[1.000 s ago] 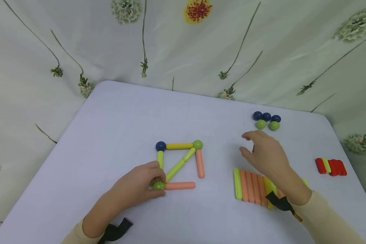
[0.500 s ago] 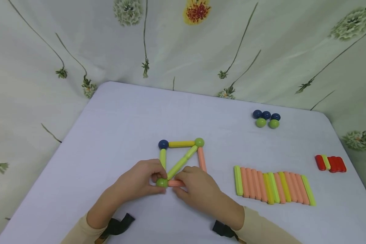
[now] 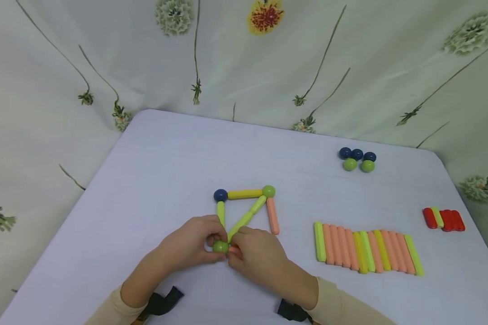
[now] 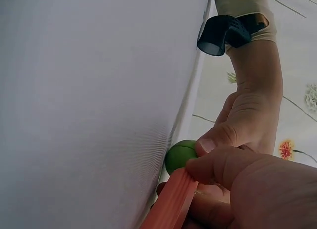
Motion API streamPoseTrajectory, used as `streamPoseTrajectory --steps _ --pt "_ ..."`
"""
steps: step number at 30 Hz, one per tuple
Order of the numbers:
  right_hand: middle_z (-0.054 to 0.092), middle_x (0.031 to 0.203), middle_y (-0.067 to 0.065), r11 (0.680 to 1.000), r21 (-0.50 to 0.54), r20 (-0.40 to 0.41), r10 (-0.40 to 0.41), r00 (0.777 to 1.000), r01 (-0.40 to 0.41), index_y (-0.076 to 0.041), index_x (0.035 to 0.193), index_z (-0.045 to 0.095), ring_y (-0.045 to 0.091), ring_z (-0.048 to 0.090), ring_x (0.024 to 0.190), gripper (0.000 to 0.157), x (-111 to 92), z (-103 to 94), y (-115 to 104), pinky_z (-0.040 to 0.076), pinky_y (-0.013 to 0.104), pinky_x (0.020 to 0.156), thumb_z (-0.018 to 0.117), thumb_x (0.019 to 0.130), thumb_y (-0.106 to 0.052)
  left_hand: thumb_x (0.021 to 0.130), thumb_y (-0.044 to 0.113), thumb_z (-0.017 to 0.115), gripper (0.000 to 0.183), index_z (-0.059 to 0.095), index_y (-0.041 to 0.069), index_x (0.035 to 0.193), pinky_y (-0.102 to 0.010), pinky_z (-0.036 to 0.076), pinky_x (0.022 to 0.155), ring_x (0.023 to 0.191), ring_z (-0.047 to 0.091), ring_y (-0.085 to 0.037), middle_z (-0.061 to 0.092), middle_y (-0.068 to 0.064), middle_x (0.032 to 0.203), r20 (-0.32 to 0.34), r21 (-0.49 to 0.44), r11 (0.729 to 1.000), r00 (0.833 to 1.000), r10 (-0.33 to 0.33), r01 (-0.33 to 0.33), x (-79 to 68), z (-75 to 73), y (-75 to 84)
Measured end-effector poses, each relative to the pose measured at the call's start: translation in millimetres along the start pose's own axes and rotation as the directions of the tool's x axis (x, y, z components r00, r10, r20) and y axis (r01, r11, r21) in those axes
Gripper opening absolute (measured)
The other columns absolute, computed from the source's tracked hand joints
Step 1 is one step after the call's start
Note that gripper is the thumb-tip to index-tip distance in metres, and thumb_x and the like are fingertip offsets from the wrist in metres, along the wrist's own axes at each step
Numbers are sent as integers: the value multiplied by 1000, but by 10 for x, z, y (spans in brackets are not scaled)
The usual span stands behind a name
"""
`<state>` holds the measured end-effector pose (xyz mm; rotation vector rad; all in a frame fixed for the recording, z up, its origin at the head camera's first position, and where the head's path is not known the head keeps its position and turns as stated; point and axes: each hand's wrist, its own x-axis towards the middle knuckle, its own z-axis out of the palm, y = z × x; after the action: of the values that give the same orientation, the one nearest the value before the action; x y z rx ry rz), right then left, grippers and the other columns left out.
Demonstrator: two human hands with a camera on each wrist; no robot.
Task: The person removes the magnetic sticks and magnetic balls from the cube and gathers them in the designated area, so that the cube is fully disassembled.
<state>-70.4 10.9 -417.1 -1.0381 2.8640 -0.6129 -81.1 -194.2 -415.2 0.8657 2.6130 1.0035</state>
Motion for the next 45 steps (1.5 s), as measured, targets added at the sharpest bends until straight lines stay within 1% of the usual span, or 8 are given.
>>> streamPoseTrajectory --steps 4,11,20,23,28,36,39,45 --pt "41 65 -12 1000 -8 14 14 1000 -14 -18 70 58 2 39 52 18 -66 -30 51 31 16 45 71 81 -21 71 21 88 29 63 22 86 -21 44 61 71 50 -7 50 12 78 4 36 999 1000 -23 23 -7 9 6" --pt "46 68 -12 990 15 98 140 985 -143 -18 91 61 6 44 60 15 -294 -176 223 38 21 52 67 93 -32 72 23 87 28 64 23 86 -21 44 61 71 48 -6 49 11 78 10 62 997 999 -39 38 -23 25 6" --pt "66 90 -6 965 94 -54 252 966 -246 -8 106 69 6 56 75 15 -746 -593 757 52 27 69 64 96 -17 72 26 88 28 66 24 88 -20 45 63 72 49 -5 49 14 80 3 85 994 997 -73 72 -49 21 -2" --pt "69 100 3 913 105 -62 401 914 -394 -5 116 68 14 59 81 25 -945 -842 1036 54 35 71 60 98 -20 72 27 88 28 67 24 89 -20 45 64 72 50 -6 50 14 80 6 87 993 996 -84 84 -54 15 -15" --pt "67 107 15 736 144 -60 674 736 -662 -4 126 63 26 58 85 51 -1323 -1245 1583 53 36 63 57 96 -45 72 29 87 27 67 25 89 -20 45 64 72 51 -6 51 14 80 9 100 990 995 -99 98 -69 -3 -40" --pt "59 98 25 546 33 17 837 547 -837 6 117 57 36 51 84 65 -1815 -1372 2537 50 36 53 61 91 -52 72 28 87 28 66 26 90 -20 45 65 73 50 -5 50 15 81 -1 91 991 995 -100 100 -110 0 -80" --pt "58 99 26 517 31 57 854 518 -855 8 119 56 39 50 88 71 -1907 -1341 2652 51 37 55 61 89 -56 72 28 88 28 66 27 89 -20 46 65 73 51 -5 50 15 81 -4 81 992 996 -94 94 -111 7 -88" --pt "60 101 26 534 12 95 841 532 -846 9 121 56 36 52 85 76 -2002 -1356 2616 52 38 55 56 90 -61 72 27 88 29 66 26 90 -20 46 65 74 51 -6 50 14 82 -8 66 995 997 -76 77 -62 12 -65"
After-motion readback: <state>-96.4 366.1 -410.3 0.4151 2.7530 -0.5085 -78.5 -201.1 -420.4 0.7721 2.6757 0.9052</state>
